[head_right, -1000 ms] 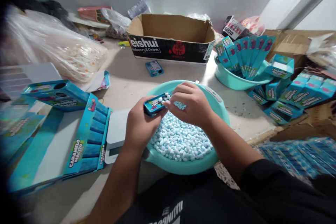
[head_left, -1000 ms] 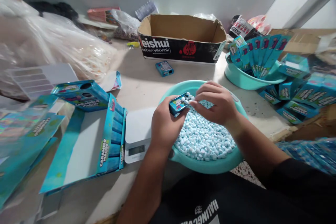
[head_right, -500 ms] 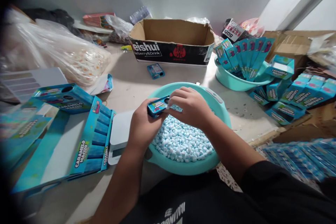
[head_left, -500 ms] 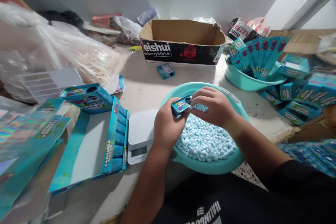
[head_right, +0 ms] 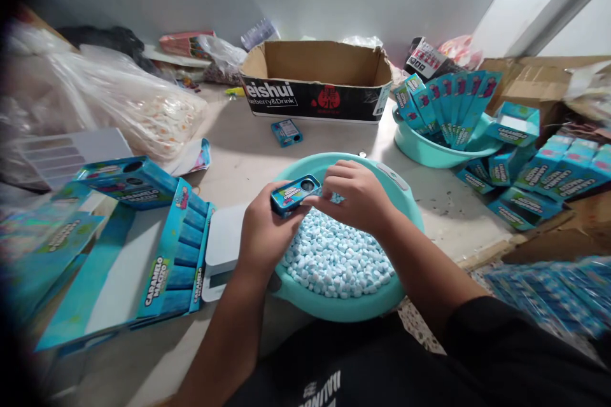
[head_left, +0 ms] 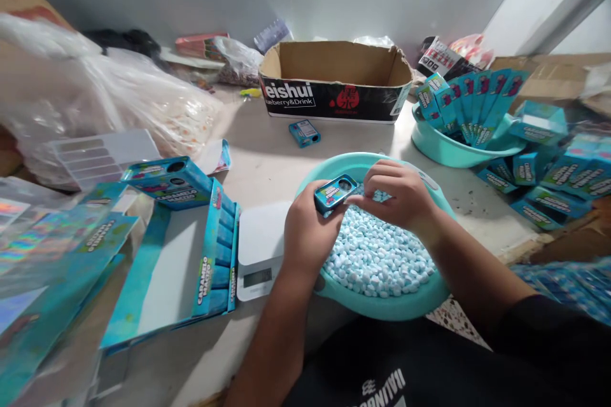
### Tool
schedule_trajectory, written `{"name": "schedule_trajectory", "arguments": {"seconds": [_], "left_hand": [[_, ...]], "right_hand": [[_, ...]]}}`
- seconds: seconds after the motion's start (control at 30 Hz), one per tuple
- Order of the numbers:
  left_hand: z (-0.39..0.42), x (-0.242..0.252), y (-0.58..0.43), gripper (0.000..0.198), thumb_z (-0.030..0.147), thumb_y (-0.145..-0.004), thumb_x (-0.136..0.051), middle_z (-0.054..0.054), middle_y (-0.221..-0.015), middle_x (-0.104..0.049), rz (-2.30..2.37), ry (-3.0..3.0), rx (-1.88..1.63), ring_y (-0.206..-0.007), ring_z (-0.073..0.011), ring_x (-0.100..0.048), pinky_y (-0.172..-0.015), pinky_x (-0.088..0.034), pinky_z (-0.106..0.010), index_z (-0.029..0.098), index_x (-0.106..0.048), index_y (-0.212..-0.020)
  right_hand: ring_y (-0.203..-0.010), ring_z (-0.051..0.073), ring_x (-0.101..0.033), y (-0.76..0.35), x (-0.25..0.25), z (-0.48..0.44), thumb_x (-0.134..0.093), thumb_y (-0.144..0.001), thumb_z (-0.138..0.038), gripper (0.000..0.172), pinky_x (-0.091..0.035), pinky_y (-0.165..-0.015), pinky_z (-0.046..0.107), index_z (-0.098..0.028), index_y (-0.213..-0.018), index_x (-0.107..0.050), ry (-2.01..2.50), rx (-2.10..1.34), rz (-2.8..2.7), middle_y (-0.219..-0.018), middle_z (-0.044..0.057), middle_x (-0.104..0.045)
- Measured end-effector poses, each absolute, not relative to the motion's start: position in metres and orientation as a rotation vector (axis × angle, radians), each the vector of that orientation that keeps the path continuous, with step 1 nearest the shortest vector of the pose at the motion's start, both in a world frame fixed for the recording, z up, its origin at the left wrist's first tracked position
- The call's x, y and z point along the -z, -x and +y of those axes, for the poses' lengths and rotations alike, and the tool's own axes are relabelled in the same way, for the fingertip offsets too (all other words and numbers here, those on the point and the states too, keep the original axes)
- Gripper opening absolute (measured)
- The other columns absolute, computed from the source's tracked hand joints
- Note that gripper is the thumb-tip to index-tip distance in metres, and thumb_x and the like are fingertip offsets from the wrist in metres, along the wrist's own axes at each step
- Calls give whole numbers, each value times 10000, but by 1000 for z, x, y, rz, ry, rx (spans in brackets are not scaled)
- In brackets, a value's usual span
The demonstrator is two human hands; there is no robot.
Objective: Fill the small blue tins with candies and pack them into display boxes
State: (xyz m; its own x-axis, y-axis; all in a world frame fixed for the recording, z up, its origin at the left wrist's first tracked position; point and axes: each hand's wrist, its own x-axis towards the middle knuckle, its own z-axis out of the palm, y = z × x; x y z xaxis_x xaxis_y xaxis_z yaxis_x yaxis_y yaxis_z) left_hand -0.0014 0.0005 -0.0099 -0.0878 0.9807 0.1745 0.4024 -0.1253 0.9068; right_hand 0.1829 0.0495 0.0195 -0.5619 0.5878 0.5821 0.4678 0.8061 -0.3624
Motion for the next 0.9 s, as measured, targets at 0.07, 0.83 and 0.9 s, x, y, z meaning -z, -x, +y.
{"name": "schedule_trajectory", "arguments": {"seconds": [0.07,0.83,0.9], "left_hand": [[-1,9,1,399,312,-779,-778,-72,-1064,-726,1533,-1545,-1240,-993,-232,-691,-889,-545,-385,197,-632,-1133],[-22,10,77,447,391,-715,-806,-68,-1054,-685,2064,-1270,-1327,-961,-260,-691,-838,-575,-389,239,-592,-1077],[-18,20,73,425,388,-732,-787,-68,-1044,-688,2085,-1302,-1207,-948,-261,-693,-816,-576,-387,230,-582,-1069]], "right_hand": [[-623,148,-493,-182,-23,46,-723,-866,-407,369,-409,-619,318,-205,-630,-524,763,-258,-2243,-629,-2,-570],[-1228,317,-581,-67,72,288,-620,-820,-657,750,-470,-977,371,-153,-1365,-510,2039,-572,-2415,-1329,199,-605],[-1245,341,-565,-70,77,288,-635,-809,-632,781,-466,-987,401,-143,-1397,-478,2043,-568,-2426,-1350,212,-590]]}}
